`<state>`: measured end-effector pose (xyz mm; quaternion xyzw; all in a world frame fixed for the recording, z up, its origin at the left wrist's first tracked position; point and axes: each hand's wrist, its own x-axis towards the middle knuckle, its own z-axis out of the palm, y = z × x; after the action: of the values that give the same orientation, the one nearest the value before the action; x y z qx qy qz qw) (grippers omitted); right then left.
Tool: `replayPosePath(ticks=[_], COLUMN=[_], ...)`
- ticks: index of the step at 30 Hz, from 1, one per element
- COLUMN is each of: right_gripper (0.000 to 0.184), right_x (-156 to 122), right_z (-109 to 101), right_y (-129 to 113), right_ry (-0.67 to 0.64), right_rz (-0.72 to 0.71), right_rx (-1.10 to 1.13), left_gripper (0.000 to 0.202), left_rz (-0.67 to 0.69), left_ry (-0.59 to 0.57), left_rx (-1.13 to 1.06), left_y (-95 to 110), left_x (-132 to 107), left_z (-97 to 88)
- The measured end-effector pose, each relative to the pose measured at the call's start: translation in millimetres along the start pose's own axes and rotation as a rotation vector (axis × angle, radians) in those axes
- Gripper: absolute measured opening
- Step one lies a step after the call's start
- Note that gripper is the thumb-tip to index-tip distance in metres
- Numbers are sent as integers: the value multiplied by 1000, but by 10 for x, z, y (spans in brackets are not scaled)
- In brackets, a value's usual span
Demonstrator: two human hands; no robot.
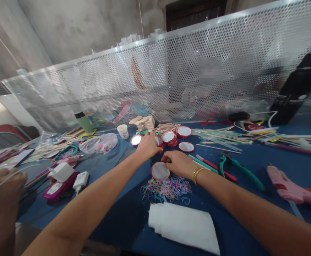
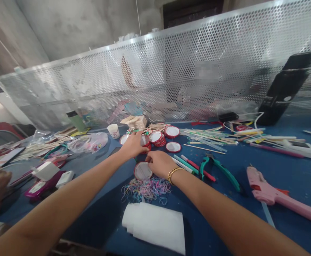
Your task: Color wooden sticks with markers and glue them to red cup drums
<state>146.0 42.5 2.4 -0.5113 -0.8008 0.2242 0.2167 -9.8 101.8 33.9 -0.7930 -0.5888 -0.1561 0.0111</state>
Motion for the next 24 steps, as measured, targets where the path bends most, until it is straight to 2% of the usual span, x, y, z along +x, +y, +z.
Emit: replayPosePath(ticks=[7, 12, 16, 19, 22, 24], right_gripper=[17, 17, 16, 16, 15, 15], right_x=[-3, -1, 4, 6, 6, 10], right_z=[-3, -8, -5, 2, 7, 14], right_y=[2, 0, 6, 14, 26, 35], right_ry=[3, 1, -4, 3, 16, 42], right_rz=[-6, -7, -6, -5, 3, 11], right_rx=[-6, 3, 24, 51, 100, 142], left_gripper=[66, 69, 83, 75, 46, 34], left_rz=[-29, -51, -41, -17, 49, 37], left_ry=[-11, -20, -18, 89, 272, 398], left_rx=[43, 60, 17, -51, -161, -283], left_y=[99, 93, 39, -31, -139, -224], left_x=[-12, 11, -3, -110, -304, -456], left_z=[23, 34, 5, -109, -238, -268])
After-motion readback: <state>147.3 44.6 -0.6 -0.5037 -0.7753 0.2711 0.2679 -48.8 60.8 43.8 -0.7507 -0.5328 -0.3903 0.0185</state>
